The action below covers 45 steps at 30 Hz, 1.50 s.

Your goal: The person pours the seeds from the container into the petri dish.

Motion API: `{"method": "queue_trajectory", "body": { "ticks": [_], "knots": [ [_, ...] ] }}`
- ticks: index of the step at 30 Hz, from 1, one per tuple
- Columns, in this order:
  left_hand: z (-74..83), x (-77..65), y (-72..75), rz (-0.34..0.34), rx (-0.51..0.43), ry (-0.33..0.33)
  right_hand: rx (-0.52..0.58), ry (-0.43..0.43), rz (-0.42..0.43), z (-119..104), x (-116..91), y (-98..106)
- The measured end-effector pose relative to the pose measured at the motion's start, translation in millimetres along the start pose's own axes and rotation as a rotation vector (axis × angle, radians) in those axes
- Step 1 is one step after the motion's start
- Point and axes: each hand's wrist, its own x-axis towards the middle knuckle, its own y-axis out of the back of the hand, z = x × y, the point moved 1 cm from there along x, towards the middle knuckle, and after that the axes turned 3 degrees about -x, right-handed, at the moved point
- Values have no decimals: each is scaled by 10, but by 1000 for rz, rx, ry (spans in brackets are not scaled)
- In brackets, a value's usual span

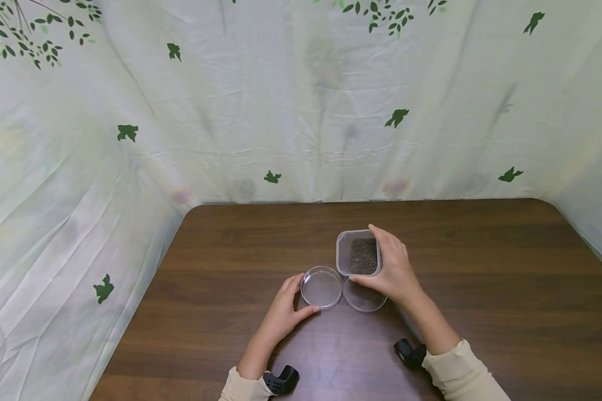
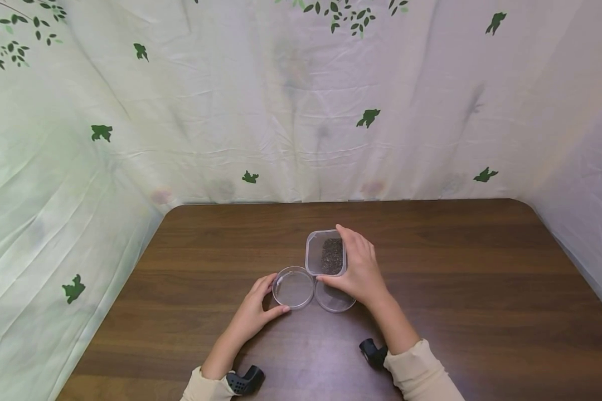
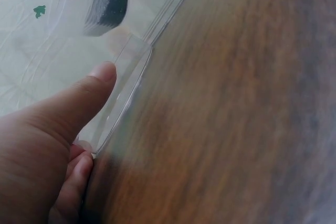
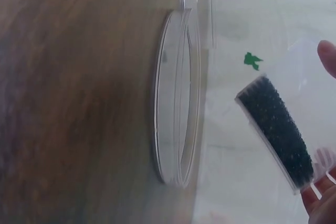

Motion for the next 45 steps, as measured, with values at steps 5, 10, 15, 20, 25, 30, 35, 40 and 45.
{"method": "queue_trajectory", "body": {
  "ticks": [5,10,15,20,25,30,35,40,45],
  "knots": [
    [1,2,-1,1,-1,2,-34,70,2,-38,23,-41],
    [-1,2,-2,0,-8,-3,-56,114,8,-62,26,-96],
    [0,2,-5,4,-12,-10,-79,138,17,-91,21,-147],
    [-1,5,-9,5,-16,-14,-119,163,14,-128,10,-192],
    [0,10,-10,3,-13,-12,-148,200,13,-152,10,-229],
    [2,15,-7,1,-5,-9,-168,221,7,-169,8,-258],
    [4,12,-3,-6,-3,-2,-187,238,-2,-201,16,-274],
    [3,10,-1,-8,-5,-1,-195,262,2,-226,23,-294],
    [1,7,2,-8,-3,1,-216,275,-7,-244,18,-311]
  ]
}}
